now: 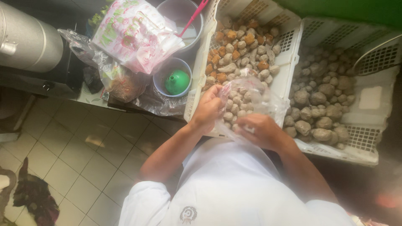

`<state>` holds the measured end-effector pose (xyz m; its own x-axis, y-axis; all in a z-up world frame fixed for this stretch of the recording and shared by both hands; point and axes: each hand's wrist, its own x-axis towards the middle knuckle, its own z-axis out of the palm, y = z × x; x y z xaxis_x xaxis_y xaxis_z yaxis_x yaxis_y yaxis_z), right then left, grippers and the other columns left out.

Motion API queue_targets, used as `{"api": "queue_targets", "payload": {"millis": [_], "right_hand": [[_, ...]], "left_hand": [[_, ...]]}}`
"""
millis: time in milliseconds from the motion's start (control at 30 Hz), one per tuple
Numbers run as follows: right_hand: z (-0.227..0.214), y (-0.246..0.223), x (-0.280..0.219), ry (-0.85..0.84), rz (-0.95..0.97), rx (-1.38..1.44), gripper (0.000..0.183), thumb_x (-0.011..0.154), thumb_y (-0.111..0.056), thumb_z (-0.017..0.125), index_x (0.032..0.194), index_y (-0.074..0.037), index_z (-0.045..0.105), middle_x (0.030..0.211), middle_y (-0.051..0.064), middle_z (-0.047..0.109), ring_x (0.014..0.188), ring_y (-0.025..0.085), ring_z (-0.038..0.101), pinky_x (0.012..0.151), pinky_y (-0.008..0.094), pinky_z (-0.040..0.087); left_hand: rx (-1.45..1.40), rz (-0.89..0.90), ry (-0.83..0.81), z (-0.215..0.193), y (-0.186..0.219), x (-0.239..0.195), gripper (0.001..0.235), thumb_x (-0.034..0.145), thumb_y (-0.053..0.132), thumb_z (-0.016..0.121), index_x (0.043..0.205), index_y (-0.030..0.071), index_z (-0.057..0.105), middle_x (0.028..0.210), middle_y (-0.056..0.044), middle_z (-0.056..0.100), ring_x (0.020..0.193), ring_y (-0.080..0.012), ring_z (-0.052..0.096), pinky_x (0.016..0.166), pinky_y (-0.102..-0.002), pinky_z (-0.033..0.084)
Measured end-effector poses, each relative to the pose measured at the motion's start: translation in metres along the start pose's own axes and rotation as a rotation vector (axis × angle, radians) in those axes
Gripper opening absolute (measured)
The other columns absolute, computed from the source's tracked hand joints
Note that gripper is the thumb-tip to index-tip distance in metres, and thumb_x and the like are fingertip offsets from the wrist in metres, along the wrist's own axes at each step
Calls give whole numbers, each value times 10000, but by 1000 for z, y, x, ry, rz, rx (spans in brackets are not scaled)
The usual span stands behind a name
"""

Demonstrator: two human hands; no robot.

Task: The person transfers small round food items from a white crate into a clear plastic bag using their hands. They then place the filled bag into a black plastic bag and tie it shut. The person washes their hands at a sink and repeats the packing process.

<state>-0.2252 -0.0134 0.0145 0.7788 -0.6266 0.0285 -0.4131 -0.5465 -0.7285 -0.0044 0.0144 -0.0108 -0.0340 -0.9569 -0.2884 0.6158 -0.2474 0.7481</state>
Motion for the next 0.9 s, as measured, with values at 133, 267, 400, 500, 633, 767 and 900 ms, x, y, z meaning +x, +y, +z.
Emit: {"api": "queue_targets", "payload": {"millis": [133,267,400,500,633,767,900], "right_hand": [[-22,-1,21,540,-294,-277,237,863,-178,788,1033,-96,644,1026,161,642,993,314,650,882,431,556],[-14,5,31,323,-133,-475,267,812,-111,701,1077,-93,672,962,196,680,846,349,676,772,426,571],[-12,28,2,-219,80,-17,223,869,-125,711,1086,-109,665,811,132,685,744,307,689,697,434,565],[-22,45,-2,97,177,-132,255,934,-76,657,1188,-84,661,930,161,664,791,315,679,724,424,567],[-21,42,15,652,30,-49,300,1045,-66,642,1334,-54,565,1292,192,523,1001,285,671,840,367,617],[-4,25,19,608,-322,-543,391,842,-195,802,1125,-138,539,1172,80,481,974,342,639,846,499,552],[-6,31,4,146,97,-358,611,811,-294,783,1354,-152,542,1396,177,476,1058,357,675,913,472,564]], "left_hand": [[365,88,-132,15,9,-11,248,998,80,619,1220,-16,567,1058,-68,611,827,-113,522,672,-276,410],[1130,288,-191,25,27,-20,267,1005,179,606,1198,11,683,1029,-123,697,947,-248,670,835,-384,524],[1057,53,-220,16,45,-15,276,995,215,563,1116,2,689,891,-148,719,828,-283,701,775,-406,554],[1042,46,-278,22,45,-18,284,1039,201,499,1157,8,670,962,-172,715,910,-313,712,821,-438,555],[1568,-44,-310,31,39,-28,382,938,270,655,1197,-7,609,968,-237,702,950,-393,684,830,-491,527],[1725,-86,-436,32,40,-27,243,990,252,559,973,48,691,920,-206,713,915,-388,682,820,-506,512],[1256,-146,-721,28,48,-23,341,1042,298,524,932,1,652,844,-219,661,772,-349,635,764,-459,502]]}}
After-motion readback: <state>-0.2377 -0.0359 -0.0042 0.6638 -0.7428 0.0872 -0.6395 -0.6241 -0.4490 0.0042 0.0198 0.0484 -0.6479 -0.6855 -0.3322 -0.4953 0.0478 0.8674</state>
